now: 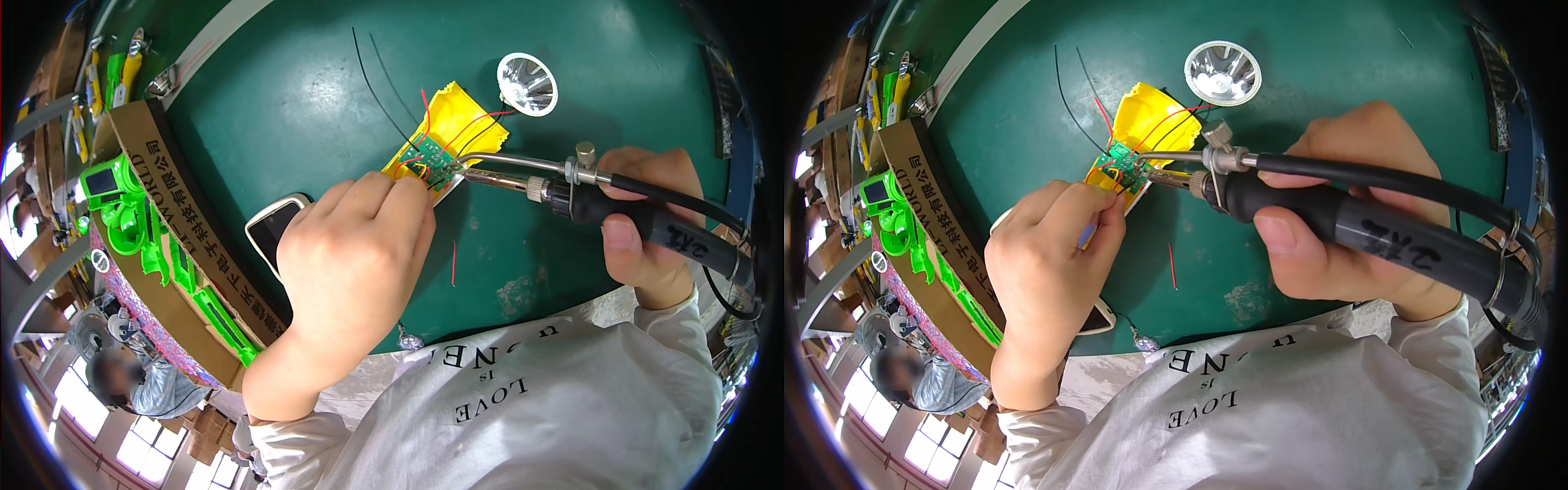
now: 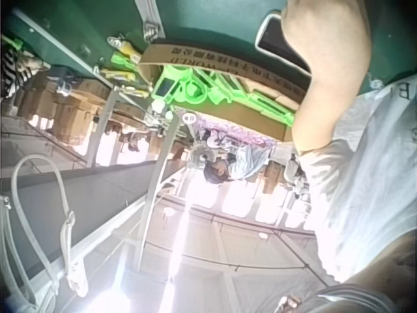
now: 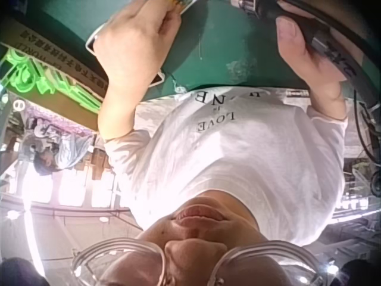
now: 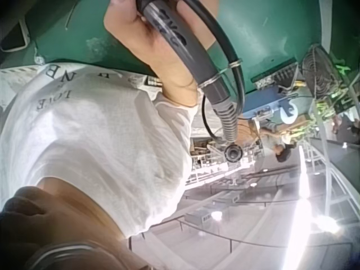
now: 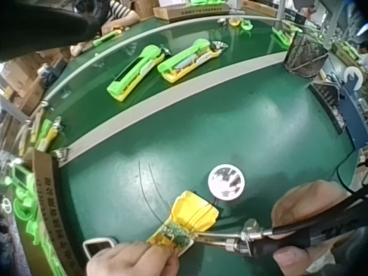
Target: The person solders wires to the circuit boards and casing components of flashlights using a soldering iron, closes the plastic casings, and places the assembled flashlights onto the conveyor belt.
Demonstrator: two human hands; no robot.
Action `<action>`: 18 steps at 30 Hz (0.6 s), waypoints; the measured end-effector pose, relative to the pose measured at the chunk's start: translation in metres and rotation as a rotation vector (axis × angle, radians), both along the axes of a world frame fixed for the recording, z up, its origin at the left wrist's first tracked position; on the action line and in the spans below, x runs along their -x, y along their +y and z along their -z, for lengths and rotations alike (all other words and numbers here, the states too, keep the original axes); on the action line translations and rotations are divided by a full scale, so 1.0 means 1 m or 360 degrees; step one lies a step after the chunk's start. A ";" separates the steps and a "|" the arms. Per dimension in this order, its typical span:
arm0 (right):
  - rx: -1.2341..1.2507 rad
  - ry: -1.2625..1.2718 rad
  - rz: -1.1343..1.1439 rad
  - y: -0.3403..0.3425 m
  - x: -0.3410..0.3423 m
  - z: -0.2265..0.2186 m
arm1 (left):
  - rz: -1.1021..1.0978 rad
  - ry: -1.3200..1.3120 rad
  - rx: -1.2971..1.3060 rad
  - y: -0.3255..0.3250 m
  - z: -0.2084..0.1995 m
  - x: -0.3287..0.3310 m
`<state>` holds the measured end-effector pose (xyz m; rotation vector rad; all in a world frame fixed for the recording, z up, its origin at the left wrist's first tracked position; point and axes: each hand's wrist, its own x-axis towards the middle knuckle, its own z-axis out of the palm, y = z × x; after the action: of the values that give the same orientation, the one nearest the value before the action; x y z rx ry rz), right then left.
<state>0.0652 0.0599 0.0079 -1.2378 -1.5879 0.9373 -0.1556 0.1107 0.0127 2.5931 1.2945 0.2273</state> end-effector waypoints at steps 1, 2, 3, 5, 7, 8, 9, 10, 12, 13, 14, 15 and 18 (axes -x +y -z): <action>-0.0023 -0.0045 -0.0024 0.000 -0.001 0.000 | 0.0012 0.0013 -0.0027 0.000 0.000 0.000; -0.0045 -0.0088 -0.0048 0.000 -0.001 0.001 | 0.0011 0.0014 -0.0026 0.000 0.001 0.000; -0.0044 -0.0087 -0.0048 0.000 0.000 0.001 | 0.0038 0.0023 -0.0076 0.000 0.003 0.000; -0.0132 -0.0103 0.0023 -0.001 0.003 0.003 | 0.0063 0.0034 -0.0126 0.000 0.004 -0.001; -0.0120 -0.0119 0.0024 -0.001 0.003 0.004 | 0.0073 0.0046 -0.0128 0.001 0.005 -0.002; -0.0108 -0.0139 0.0028 -0.001 0.003 0.004 | 0.0073 0.0046 -0.0127 0.000 0.005 -0.001; -0.0107 -0.0140 0.0028 -0.001 0.003 0.004 | 0.0071 0.0052 -0.0123 0.000 0.006 -0.001; -0.0137 -0.0138 0.0017 0.000 0.004 0.005 | 0.0070 0.0058 -0.0119 0.000 0.006 -0.001; -0.0164 -0.0138 0.0007 0.001 0.004 0.005 | 0.0063 0.0059 -0.0106 0.000 0.006 -0.001; -0.0173 -0.0140 -0.0005 0.001 0.004 0.005 | 0.0057 0.0061 -0.0095 0.001 0.006 -0.001; -0.0184 -0.0144 -0.0016 0.001 0.003 0.005 | 0.0057 0.0060 -0.0094 0.001 0.006 -0.001; -0.0214 -0.0160 -0.0044 0.002 0.002 0.006 | 0.0053 0.0048 -0.0090 0.000 0.006 -0.002; -0.0135 -0.0103 -0.0026 0.001 0.004 0.004 | 0.0046 0.0030 -0.0072 0.001 0.007 -0.002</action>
<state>0.0616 0.0606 0.0043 -1.2083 -1.6735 0.8394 -0.1532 0.1114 0.0056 2.6561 1.2716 0.2303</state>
